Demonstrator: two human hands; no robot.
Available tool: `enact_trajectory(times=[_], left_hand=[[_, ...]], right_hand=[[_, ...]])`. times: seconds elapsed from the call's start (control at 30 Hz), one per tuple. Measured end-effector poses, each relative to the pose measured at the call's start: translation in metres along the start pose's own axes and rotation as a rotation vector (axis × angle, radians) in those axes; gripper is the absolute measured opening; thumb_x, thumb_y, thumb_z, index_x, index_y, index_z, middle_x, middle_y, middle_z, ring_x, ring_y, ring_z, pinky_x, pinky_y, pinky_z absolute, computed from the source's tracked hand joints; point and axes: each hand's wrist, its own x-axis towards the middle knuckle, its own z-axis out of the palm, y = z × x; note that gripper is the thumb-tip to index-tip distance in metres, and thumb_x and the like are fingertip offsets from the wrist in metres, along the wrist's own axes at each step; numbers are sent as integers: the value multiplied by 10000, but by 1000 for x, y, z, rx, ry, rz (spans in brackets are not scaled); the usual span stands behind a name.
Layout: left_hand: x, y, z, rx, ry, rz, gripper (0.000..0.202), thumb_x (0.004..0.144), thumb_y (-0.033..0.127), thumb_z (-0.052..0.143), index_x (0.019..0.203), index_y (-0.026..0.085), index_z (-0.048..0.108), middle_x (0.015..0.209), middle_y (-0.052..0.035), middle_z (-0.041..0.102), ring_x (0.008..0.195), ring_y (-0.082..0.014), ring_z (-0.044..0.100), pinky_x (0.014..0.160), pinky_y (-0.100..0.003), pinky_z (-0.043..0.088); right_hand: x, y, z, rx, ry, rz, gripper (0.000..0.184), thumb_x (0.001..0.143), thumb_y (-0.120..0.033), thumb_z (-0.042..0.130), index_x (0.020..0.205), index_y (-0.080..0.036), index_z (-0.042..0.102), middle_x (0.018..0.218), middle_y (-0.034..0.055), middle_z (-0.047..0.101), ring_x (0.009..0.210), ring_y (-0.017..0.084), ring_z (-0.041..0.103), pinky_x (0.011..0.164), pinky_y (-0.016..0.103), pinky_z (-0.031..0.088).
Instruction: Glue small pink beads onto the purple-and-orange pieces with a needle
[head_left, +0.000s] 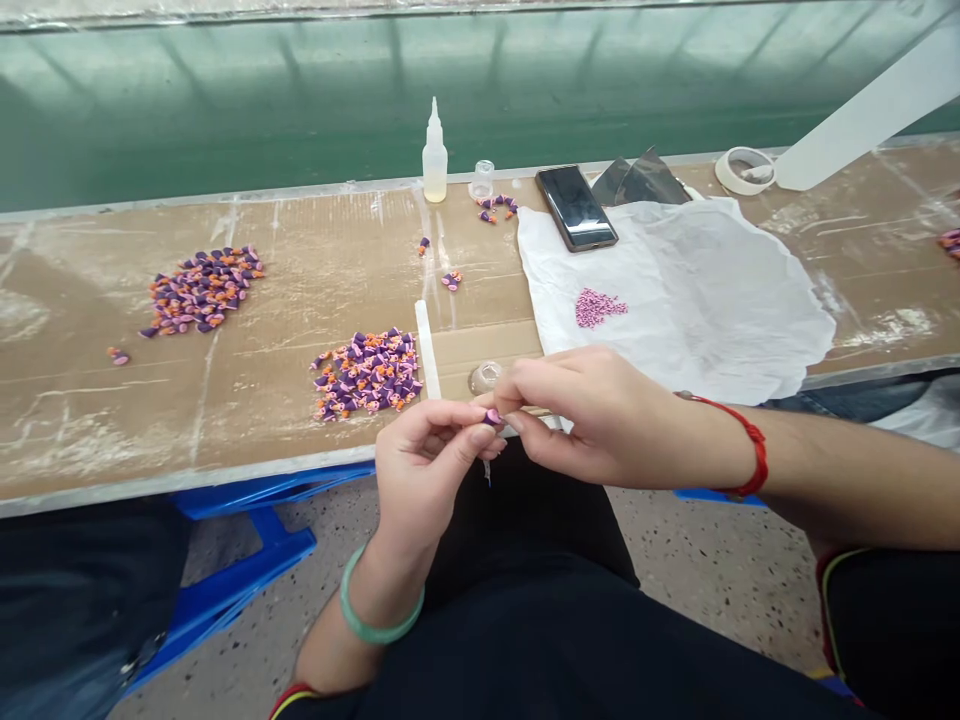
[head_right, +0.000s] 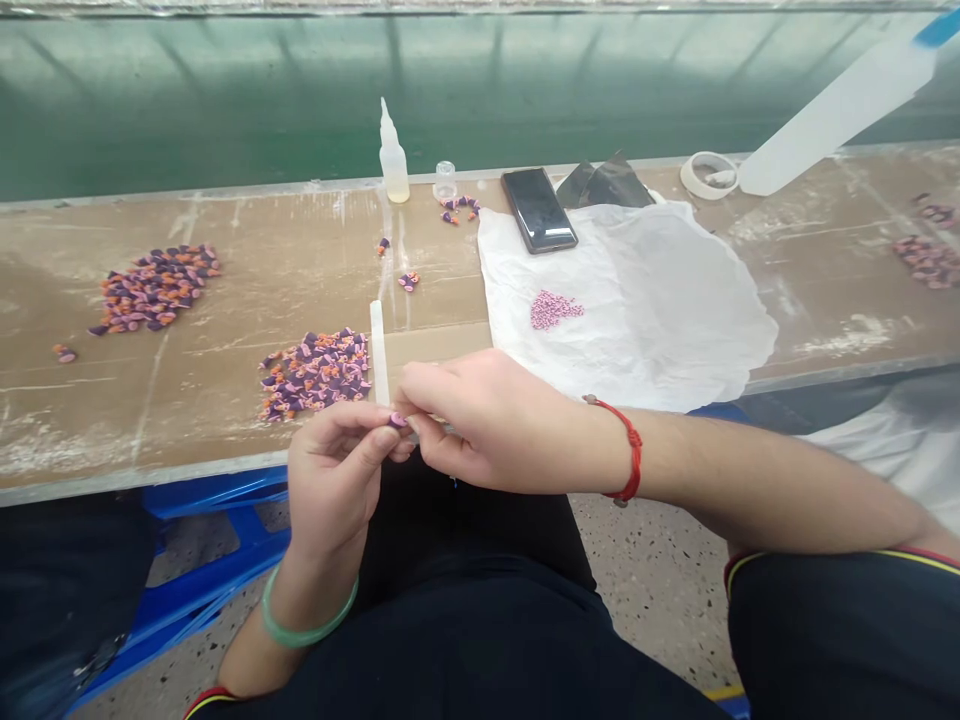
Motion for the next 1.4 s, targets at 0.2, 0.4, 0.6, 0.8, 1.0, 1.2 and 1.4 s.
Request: enact_trajectory(times=[0.2,0.4,0.6,0.8,1.0,1.2,1.4], left_hand=[[1,0,-1,28,4,-19,86,754,214,859,789,207,781,713,4,785,574,-105,722,581,-170,612],[2,-2,3,14,49,-46,124,734,249,877,763,200,768,657,13,762,561,-97,714,565,-153,597],[4,2,11,-94,134,-229,271,599,325,954,685,183,741,634,9,758,513,-92,700,509,-130,579],[4,8,16,-129,143,-275,278,572,293,968,742,202,768,688,11,781,568,-96,732,533,-109,580],[3,5,19,-24,144,-218,232,640,316,934,766,211,770,699,8,784,573,-101,730,540,-128,575],[16,6,-5,540,100,36,114,769,300,811,811,204,766,695,-17,762,559,-127,667,537,-219,528],[57,33,-51,1385,-68,339,78,823,250,694,798,222,763,732,-31,721,706,-187,643,697,-308,503]], right_hand=[[-2,1,5,-65,13,-20,161,929,-76,433,832,-182,507,666,-29,566,553,96,510,532,217,353],[-3,6,12,-74,41,-17,165,954,-104,424,827,-205,448,686,-12,591,581,120,551,547,235,369],[-3,9,6,46,-22,100,138,980,-167,426,854,-197,471,668,-25,583,533,108,532,510,221,365],[-8,8,-8,151,65,253,97,968,-163,434,947,-183,526,799,24,675,724,151,674,597,235,452],[-15,16,-10,236,77,269,81,954,-159,469,967,-196,539,874,25,734,774,158,714,643,252,493],[-22,29,-14,255,110,276,102,931,-136,482,924,-202,559,866,23,741,782,161,720,666,260,523],[-40,51,-19,204,198,347,126,952,-176,460,890,-208,564,817,31,734,699,167,697,571,270,475]])
